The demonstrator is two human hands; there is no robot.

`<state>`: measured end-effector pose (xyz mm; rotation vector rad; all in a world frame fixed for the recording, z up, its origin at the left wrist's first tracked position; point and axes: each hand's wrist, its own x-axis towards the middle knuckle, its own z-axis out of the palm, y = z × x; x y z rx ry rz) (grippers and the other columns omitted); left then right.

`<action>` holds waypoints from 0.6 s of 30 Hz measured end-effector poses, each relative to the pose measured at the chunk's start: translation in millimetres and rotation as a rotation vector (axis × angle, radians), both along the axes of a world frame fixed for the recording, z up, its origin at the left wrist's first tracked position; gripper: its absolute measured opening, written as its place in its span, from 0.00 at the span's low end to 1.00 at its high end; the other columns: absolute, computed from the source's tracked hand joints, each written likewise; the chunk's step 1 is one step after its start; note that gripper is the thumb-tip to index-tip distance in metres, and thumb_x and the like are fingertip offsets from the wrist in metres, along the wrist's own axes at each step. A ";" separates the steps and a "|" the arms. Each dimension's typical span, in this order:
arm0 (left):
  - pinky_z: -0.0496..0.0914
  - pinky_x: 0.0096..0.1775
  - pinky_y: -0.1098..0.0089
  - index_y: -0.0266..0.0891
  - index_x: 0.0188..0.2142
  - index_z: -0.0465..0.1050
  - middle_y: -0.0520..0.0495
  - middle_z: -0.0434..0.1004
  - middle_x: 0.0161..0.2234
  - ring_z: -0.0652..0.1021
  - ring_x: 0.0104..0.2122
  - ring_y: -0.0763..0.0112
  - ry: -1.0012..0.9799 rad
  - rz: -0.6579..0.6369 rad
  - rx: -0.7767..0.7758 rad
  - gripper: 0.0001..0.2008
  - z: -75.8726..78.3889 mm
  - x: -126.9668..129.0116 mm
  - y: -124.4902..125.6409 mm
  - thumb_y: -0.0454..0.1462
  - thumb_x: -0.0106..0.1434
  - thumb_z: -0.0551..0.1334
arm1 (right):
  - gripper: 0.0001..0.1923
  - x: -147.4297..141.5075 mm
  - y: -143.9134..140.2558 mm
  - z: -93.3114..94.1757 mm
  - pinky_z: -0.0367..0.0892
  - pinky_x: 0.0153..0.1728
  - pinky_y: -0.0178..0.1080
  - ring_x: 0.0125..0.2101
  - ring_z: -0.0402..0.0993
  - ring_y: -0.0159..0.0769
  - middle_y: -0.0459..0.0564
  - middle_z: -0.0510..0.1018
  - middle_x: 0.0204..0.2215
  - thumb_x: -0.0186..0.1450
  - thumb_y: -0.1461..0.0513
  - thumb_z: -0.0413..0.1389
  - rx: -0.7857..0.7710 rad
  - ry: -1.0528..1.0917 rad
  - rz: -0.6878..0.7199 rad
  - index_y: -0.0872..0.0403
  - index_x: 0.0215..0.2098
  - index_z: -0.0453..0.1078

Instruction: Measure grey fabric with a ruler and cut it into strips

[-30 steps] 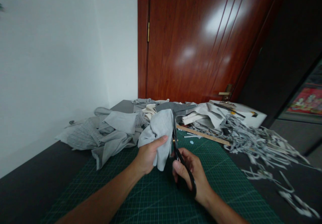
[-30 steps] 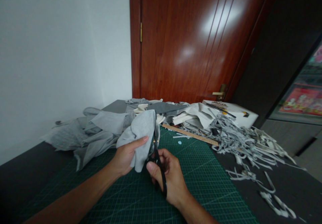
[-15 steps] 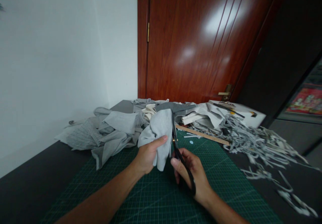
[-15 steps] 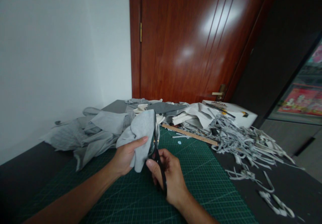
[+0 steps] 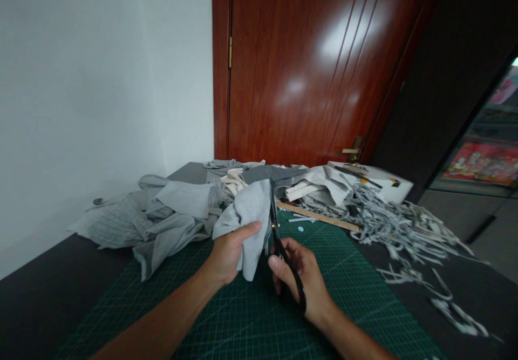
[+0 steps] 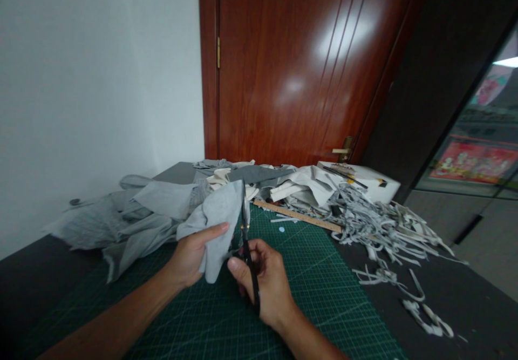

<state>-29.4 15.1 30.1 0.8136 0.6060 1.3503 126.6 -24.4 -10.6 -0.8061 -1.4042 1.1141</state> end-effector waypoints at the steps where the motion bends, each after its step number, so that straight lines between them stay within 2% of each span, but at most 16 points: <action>1: 0.81 0.39 0.63 0.34 0.39 0.83 0.42 0.88 0.35 0.87 0.34 0.55 -0.001 0.009 -0.001 0.21 0.2 0.3 -0.1 0.35 0.45 0.81 | 0.24 0.0 0.0 -0.3 0.61 0.16 0.30 0.16 0.63 0.27 0.38 0.68 0.19 0.61 0.45 0.72 0.000 -0.003 0.002 0.53 0.35 0.71; 6: 0.78 0.30 0.68 0.36 0.35 0.83 0.47 0.87 0.31 0.83 0.26 0.64 -0.017 0.067 0.033 0.20 6.8 3.7 -0.9 0.41 0.45 0.83 | 0.25 -1.4 -2.1 -2.1 0.60 0.16 0.29 0.16 0.62 0.27 0.37 0.68 0.19 0.62 0.43 0.70 -0.001 -0.027 0.030 0.53 0.36 0.70; 10: 0.74 0.25 0.73 0.36 0.30 0.81 0.52 0.82 0.24 0.80 0.21 0.70 -0.052 0.125 0.047 0.18 11.3 4.3 -0.2 0.39 0.43 0.83 | 0.26 -2.6 -4.4 -1.9 0.60 0.17 0.29 0.16 0.62 0.27 0.37 0.67 0.19 0.63 0.42 0.69 -0.008 -0.049 0.057 0.53 0.37 0.69; 14: 0.77 0.26 0.70 0.35 0.31 0.81 0.50 0.84 0.26 0.81 0.22 0.67 -0.065 0.172 -0.023 0.16 11.9 1.7 1.5 0.37 0.45 0.82 | 0.26 -2.7 -5.3 -1.4 0.61 0.17 0.30 0.16 0.62 0.27 0.38 0.67 0.19 0.64 0.40 0.66 0.000 -0.070 0.078 0.53 0.37 0.68; 18: 0.80 0.30 0.67 0.34 0.34 0.83 0.47 0.87 0.30 0.83 0.26 0.64 -0.082 0.163 -0.057 0.17 13.0 0.0 1.5 0.36 0.46 0.81 | 0.27 -2.3 -4.9 -1.9 0.62 0.17 0.30 0.16 0.62 0.27 0.38 0.68 0.20 0.62 0.40 0.68 -0.004 -0.063 0.092 0.53 0.38 0.69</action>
